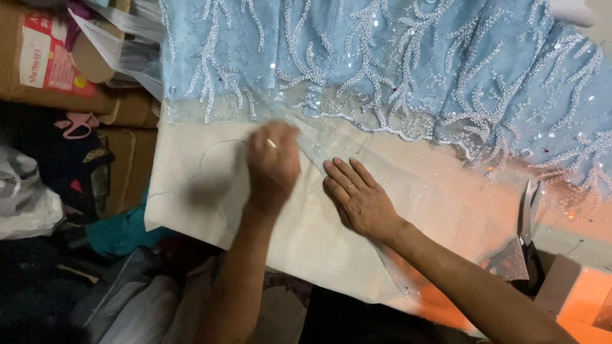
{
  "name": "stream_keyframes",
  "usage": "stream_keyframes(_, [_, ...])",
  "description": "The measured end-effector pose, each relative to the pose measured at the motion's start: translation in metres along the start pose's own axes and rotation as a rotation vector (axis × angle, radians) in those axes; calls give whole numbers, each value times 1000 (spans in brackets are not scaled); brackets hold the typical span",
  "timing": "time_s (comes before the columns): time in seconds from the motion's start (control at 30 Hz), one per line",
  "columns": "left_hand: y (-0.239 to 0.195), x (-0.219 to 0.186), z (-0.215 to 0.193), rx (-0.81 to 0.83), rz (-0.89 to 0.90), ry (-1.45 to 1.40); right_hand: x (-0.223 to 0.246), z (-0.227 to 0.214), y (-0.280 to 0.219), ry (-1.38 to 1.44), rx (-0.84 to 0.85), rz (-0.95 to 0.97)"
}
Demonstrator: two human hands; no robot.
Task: Cutting a strip of light blue mesh fabric with scissors on a work table in a garment factory.
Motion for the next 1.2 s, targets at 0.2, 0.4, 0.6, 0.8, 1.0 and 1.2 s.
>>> stream_keyframes(0.2, [-62, -32, 8, 215, -29, -162, -6, -3, 3, 68, -71, 21])
stream_keyframes(0.4, [-69, -35, 11, 207, -132, -241, -111, -16, 4, 228, -104, 69])
stream_keyframes(0.6, [-70, -38, 12, 185, -139, -230, -125, -12, 40, 80, 139, -227])
stream_keyframes(0.8, [-73, -35, 11, 186, -116, -208, -112, -23, 62, -200, 478, -317])
stream_keyframes(1.0, [-68, -36, 6, 190, -116, -213, -106, -50, 72, -156, 564, -120])
stream_keyframes(1.2, [-69, -36, 7, 154, -140, -222, -129, -63, 25, 578, 139, 286])
Point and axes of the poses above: each hand's wrist, its own y-axis towards the middle knuckle, its own z-axis out of the palm, x = y × z, the point moved 1 cm from there along y, towards the middle knuckle, and after that the axes turned 4 degrees about -z, right-handed, at the moved point
